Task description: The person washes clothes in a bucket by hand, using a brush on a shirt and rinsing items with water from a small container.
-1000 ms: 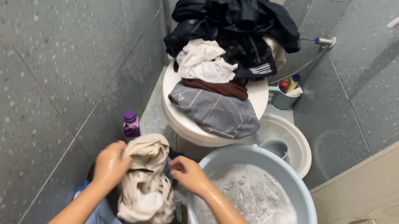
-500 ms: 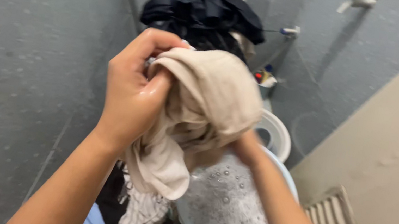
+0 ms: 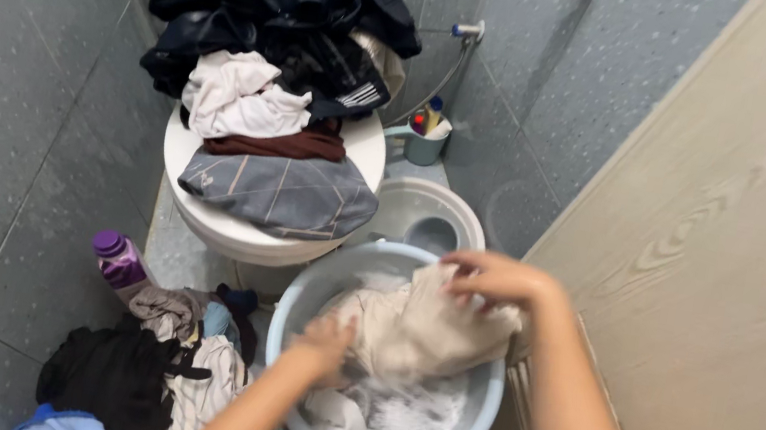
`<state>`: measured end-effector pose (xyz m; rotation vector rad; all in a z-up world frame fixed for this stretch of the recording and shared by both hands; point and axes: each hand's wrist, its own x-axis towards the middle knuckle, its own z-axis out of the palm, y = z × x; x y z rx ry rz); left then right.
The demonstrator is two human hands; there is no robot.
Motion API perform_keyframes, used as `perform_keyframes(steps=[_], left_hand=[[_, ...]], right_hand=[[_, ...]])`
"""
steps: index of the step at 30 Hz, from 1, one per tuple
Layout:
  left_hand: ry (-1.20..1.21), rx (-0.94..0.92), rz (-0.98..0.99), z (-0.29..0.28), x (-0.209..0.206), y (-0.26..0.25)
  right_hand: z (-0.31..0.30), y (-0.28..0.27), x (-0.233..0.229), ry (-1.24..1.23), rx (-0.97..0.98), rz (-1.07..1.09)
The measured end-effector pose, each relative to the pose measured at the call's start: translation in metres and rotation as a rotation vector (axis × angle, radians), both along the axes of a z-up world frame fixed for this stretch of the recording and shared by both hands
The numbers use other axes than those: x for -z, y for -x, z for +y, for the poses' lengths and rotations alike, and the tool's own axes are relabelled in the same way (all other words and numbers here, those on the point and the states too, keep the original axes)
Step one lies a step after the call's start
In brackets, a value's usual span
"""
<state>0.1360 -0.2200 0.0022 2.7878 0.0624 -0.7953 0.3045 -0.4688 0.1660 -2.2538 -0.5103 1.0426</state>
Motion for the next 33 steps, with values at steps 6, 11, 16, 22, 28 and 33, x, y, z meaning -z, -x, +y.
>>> perform_keyframes(steps=[6, 11, 16, 22, 28, 33], left_hand=[[-0.275, -0.11, 0.333, -0.044, 0.053, -0.021], [-0.15, -0.147, 0.369, -0.032, 0.072, -0.057], [0.262, -0.298, 0.279, -0.004, 0.107, -0.063], [0.397, -0.588, -0.197, 0.021, 0.099, -0.065], [1.392, -0.897, -0.325, 0.006, 0.09, -0.048], [1.612, -1.132, -0.52, -0.009, 0.083, 0.009]], right_hand=[[0.074, 0.022, 0.109, 0.505, -0.208, -0.064], [0.069, 0.015, 0.221, 0.479, -0.165, -0.227], [0.054, 0.033, 0.297, 0.477, -0.103, -0.203], [0.076, 0.036, 0.283, 0.168, 0.209, -0.288], [0.168, 0.152, 0.153, -0.333, 0.282, -0.661], [0.183, 0.21, 0.092, -0.415, 0.069, -0.98]])
